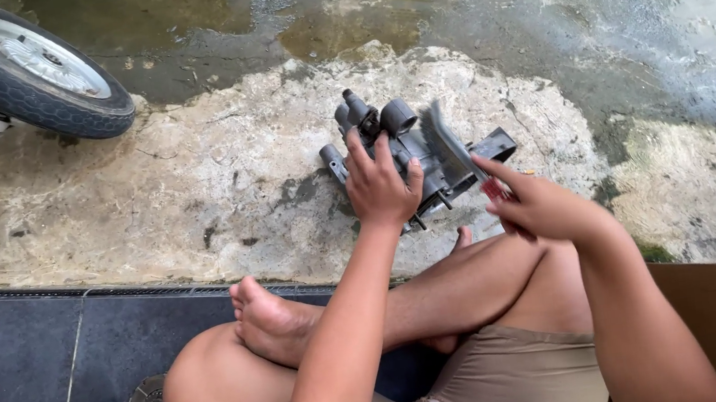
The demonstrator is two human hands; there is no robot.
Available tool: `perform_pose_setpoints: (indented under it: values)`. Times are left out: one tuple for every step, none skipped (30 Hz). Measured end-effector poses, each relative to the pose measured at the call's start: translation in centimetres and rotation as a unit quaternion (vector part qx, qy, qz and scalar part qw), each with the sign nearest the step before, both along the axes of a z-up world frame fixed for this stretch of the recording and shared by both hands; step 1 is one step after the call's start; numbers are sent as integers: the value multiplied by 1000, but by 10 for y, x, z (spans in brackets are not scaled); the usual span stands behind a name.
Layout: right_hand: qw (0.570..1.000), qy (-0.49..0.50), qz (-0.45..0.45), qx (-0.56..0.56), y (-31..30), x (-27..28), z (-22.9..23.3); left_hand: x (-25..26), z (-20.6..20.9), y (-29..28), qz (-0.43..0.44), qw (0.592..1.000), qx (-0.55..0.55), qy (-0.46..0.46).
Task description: The person sits on a tiled floor and scrubs a dark mechanical part with a wire brush. They hold the part steady with one hand while scrubbing various surfaces with the other, occasionally repositioning the object to access different areas.
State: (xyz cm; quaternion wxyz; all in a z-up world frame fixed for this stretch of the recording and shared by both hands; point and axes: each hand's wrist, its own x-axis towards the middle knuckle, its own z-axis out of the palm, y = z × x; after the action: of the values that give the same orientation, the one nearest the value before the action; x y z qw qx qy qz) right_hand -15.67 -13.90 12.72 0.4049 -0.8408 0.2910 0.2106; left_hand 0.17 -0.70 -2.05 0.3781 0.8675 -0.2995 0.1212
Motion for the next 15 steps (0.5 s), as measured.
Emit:
perform_pose_setpoints:
  values:
    - [1000,1,-4,2,-6,17,-4,-1,0,1,-4,1000,2,1]
    - [999,2,29,-14,-12,34,-8,-3,1,2,-6,1000,3,7]
    - [997,-1,65,-33,-19,55,-11,1,3,3,-4,1000,3,9]
    - [997,-5,64,-32,-19,63,-14,0,1,3,-5,1000,4,5]
    - [997,-7,72,-41,-21,73,-17,0,0,3,-6,1000,14,13]
    - [996,-9,79,-50,-22,84,-20,1,-2,2,-7,1000,23,20]
    - [995,-10,80,-51,-19,82,-19,1,-1,2,-6,1000,22,20]
    - [994,-7,88,-66,-17,80,-18,2,-1,1,-4,999,26,25]
    - [992,-1,96,-81,-14,77,-19,1,-2,1,-3,999,30,32]
    - [992,0,97,-81,-10,64,-19,1,-1,0,-2,999,30,33]
    - [992,4,91,-83,-7,52,-20,1,-2,1,-2,999,32,35]
    - [993,9,85,-84,-3,40,-20,1,-3,1,-3,999,34,37]
    - [993,12,85,-81,3,28,-9,0,-2,3,-2,999,36,40]
    - [995,40,67,-61,8,15,2,-1,-2,3,-1,999,31,34]
    - [996,66,47,-42,13,3,14,-1,-1,3,0,999,25,25]
